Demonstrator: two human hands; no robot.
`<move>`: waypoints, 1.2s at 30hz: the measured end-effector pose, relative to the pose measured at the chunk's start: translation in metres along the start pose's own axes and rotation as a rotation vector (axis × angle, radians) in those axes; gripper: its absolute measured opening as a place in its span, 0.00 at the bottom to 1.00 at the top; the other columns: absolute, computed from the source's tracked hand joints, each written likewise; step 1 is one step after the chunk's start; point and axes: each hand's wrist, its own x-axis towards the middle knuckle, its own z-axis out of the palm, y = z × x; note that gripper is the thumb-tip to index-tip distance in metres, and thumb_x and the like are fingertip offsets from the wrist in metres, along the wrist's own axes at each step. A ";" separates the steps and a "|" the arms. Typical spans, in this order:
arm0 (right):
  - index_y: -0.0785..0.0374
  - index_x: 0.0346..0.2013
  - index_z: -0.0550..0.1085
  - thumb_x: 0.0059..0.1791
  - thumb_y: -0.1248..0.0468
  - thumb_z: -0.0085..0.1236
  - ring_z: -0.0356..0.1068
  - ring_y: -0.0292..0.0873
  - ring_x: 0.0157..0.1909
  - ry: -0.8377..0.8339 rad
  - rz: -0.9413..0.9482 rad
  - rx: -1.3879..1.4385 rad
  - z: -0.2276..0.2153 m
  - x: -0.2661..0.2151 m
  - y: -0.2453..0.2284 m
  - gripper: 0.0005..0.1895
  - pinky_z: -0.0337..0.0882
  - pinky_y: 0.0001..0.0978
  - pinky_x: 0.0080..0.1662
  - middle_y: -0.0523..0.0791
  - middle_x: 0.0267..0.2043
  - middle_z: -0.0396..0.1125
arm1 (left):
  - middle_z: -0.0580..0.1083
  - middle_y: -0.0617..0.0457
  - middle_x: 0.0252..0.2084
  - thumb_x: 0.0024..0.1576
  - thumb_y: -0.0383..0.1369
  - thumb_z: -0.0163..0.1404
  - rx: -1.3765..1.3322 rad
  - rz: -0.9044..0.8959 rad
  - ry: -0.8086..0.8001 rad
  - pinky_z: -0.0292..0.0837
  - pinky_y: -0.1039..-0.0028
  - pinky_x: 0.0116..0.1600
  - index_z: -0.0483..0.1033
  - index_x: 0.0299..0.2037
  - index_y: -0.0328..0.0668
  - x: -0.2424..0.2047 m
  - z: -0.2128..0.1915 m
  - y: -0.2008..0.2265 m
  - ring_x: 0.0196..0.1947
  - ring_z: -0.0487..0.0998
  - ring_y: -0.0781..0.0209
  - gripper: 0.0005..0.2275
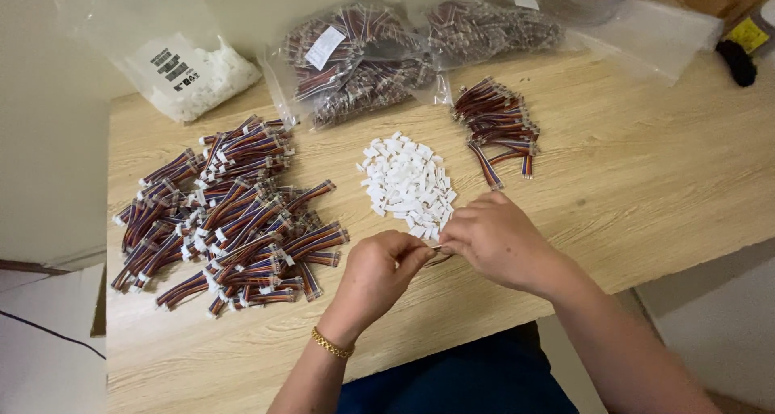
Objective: Attaching white plastic connectors to ribbon cable bundles
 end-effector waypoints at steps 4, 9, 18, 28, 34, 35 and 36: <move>0.49 0.31 0.74 0.49 0.52 0.50 0.72 0.43 0.43 0.072 -0.072 -0.012 0.018 -0.014 0.005 0.09 0.60 0.45 0.55 0.40 0.31 0.71 | 0.76 0.49 0.22 0.53 0.33 0.54 -0.001 -0.033 -0.003 0.75 0.66 0.33 0.80 0.32 0.44 -0.010 0.008 -0.003 0.27 0.80 0.52 0.05; 0.50 0.29 0.73 0.48 0.53 0.51 0.72 0.45 0.39 0.014 -0.127 0.094 0.050 -0.021 0.008 0.08 0.64 0.45 0.50 0.39 0.29 0.72 | 0.76 0.54 0.22 0.54 0.33 0.53 0.097 -0.009 -0.077 0.75 0.71 0.32 0.81 0.31 0.47 -0.017 0.034 -0.019 0.26 0.80 0.55 0.04; 0.57 0.29 0.74 0.48 0.61 0.51 0.72 0.48 0.37 -0.009 0.050 0.426 0.071 -0.031 0.019 0.06 0.70 0.39 0.43 0.44 0.27 0.69 | 0.79 0.46 0.32 0.55 0.37 0.53 0.086 -0.174 -0.168 0.76 0.60 0.40 0.80 0.41 0.43 -0.005 0.030 -0.020 0.36 0.81 0.48 0.10; 0.61 0.27 0.77 0.47 0.65 0.54 0.73 0.48 0.32 0.138 0.195 0.686 0.071 -0.033 0.042 0.07 0.70 0.38 0.40 0.49 0.25 0.71 | 0.75 0.41 0.30 0.52 0.31 0.54 0.316 -0.270 0.442 0.73 0.53 0.38 0.78 0.41 0.41 0.024 0.046 -0.093 0.34 0.78 0.39 0.09; 0.62 0.24 0.75 0.46 0.64 0.56 0.71 0.48 0.30 0.159 0.147 0.724 0.071 -0.025 0.040 0.07 0.70 0.38 0.38 0.49 0.22 0.68 | 0.74 0.48 0.37 0.48 0.43 0.58 0.440 -0.459 0.369 0.74 0.54 0.45 0.75 0.46 0.47 0.043 0.040 -0.109 0.40 0.78 0.42 0.18; 0.62 0.25 0.75 0.46 0.64 0.56 0.70 0.49 0.30 0.164 0.130 0.731 0.073 -0.022 0.041 0.07 0.69 0.39 0.38 0.50 0.22 0.68 | 0.74 0.50 0.37 0.47 0.44 0.59 0.450 -0.454 0.365 0.74 0.55 0.44 0.76 0.45 0.49 0.044 0.038 -0.107 0.39 0.79 0.43 0.18; 0.63 0.25 0.75 0.47 0.64 0.55 0.70 0.49 0.30 0.169 0.115 0.738 0.075 -0.020 0.042 0.08 0.69 0.40 0.38 0.50 0.22 0.68 | 0.73 0.52 0.36 0.46 0.46 0.60 0.457 -0.450 0.359 0.75 0.56 0.43 0.76 0.43 0.50 0.046 0.036 -0.105 0.38 0.79 0.44 0.18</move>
